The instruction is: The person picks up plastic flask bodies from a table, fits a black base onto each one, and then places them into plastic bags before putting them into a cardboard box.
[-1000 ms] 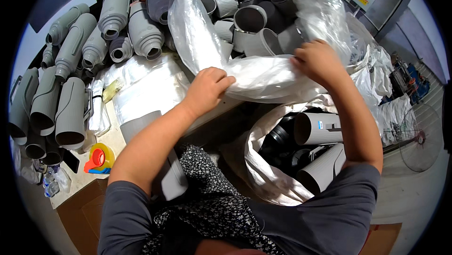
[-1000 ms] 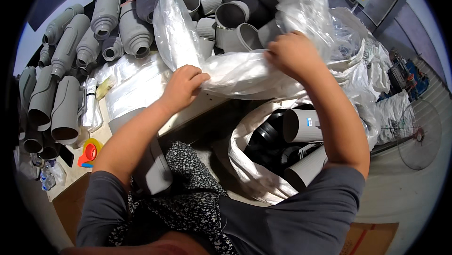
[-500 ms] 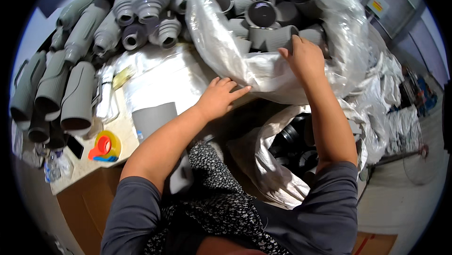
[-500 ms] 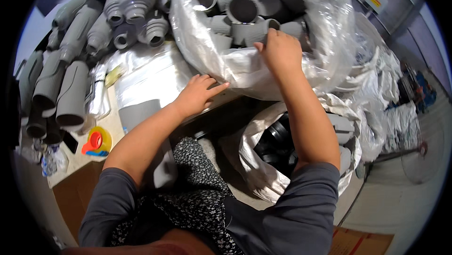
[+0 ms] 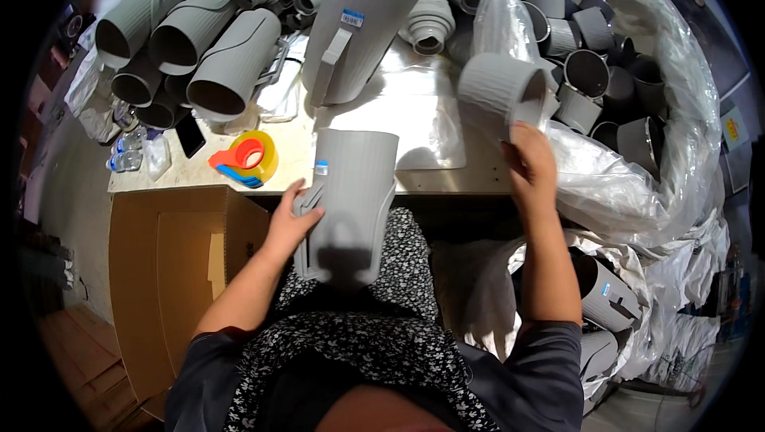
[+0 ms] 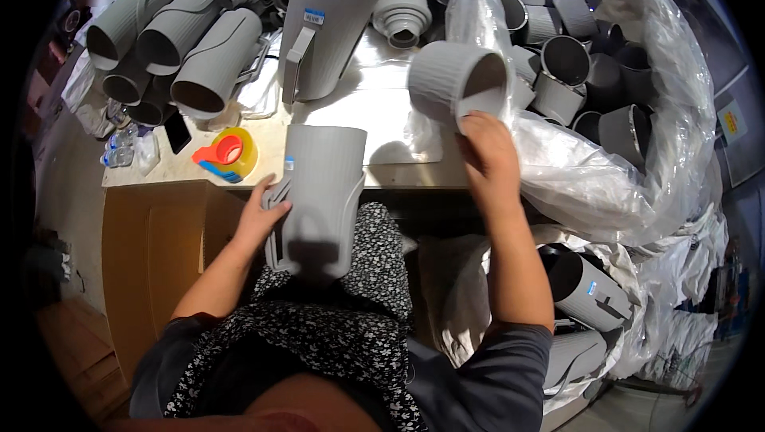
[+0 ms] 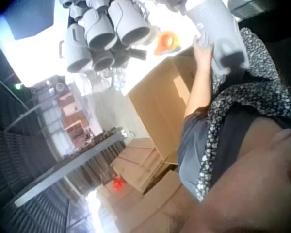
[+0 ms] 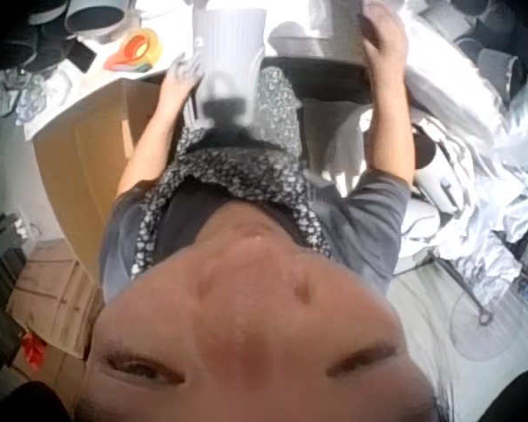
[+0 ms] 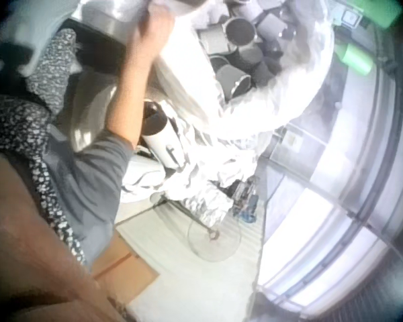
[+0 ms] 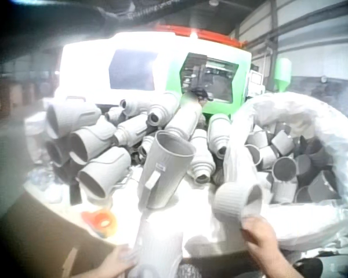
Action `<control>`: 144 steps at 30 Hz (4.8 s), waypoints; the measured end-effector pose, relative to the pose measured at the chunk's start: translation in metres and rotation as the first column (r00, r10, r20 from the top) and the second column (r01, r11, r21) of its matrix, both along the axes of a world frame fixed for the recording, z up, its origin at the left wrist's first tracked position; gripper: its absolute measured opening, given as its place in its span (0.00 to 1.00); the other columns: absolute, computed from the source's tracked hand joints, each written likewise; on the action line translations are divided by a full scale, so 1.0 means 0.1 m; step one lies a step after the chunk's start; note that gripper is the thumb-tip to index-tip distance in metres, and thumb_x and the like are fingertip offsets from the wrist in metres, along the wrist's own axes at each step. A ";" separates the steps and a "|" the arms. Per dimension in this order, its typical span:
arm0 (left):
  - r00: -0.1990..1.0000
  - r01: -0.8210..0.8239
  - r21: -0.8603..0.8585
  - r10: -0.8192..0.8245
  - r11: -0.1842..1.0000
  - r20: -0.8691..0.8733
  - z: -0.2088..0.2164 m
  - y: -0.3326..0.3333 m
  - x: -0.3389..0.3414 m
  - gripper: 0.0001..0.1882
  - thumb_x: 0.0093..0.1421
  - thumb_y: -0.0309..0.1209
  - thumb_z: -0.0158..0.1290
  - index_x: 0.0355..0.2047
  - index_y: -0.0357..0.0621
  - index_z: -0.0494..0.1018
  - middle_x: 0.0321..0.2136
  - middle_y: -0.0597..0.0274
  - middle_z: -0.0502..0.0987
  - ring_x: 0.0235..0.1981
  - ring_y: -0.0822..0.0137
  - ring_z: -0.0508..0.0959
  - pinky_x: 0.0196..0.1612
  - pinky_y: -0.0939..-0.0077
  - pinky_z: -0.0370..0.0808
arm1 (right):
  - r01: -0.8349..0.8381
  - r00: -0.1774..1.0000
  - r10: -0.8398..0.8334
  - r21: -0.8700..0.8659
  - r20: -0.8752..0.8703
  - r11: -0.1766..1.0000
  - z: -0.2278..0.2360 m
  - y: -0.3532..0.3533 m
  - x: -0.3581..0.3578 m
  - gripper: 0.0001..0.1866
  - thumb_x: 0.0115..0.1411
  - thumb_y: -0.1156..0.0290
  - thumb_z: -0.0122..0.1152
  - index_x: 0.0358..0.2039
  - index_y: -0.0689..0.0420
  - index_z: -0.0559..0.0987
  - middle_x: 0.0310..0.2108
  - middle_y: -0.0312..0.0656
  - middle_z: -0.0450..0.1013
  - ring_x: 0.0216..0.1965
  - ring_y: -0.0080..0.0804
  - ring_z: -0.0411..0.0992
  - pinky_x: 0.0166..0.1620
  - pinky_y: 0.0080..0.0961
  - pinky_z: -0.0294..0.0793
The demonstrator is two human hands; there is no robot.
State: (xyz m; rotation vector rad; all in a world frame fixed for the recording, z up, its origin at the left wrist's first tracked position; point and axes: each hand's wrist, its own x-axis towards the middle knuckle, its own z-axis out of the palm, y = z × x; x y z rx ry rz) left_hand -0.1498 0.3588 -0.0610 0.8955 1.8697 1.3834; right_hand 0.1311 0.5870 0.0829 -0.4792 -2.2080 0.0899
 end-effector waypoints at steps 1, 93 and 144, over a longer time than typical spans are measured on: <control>0.995 -0.059 -0.008 0.060 0.998 0.076 -0.23 -0.06 -0.01 0.30 0.48 0.34 0.59 0.50 0.36 0.62 0.40 0.54 0.71 0.43 0.66 0.70 0.48 0.78 0.65 | -0.018 1.000 0.017 -0.072 -0.023 0.997 -0.11 -0.03 -0.16 0.11 0.46 0.80 0.59 0.32 0.61 0.74 0.34 0.46 0.72 0.42 0.45 0.69 0.45 0.34 0.67; 0.574 0.794 -0.199 -0.816 0.574 -0.065 0.70 -0.11 0.48 0.18 0.52 0.34 0.53 0.41 0.38 0.68 0.35 0.48 0.74 0.37 0.54 0.75 0.41 0.62 0.71 | -0.011 0.985 0.087 -0.449 0.150 0.893 -0.19 -0.92 0.39 0.22 0.56 0.63 0.49 0.48 0.63 0.69 0.36 0.48 0.68 0.40 0.42 0.64 0.47 0.30 0.61; 0.493 -0.339 0.142 0.046 0.930 0.869 -0.15 1.48 -0.09 0.42 0.53 0.26 0.53 0.60 0.45 0.38 0.50 0.50 0.59 0.46 0.57 0.67 0.39 0.68 0.70 | -0.736 0.557 -0.099 -0.435 -0.825 -0.518 -1.36 -0.11 -1.08 0.18 0.58 0.53 0.51 0.27 0.56 0.69 0.24 0.39 0.69 0.30 0.34 0.70 0.36 0.32 0.72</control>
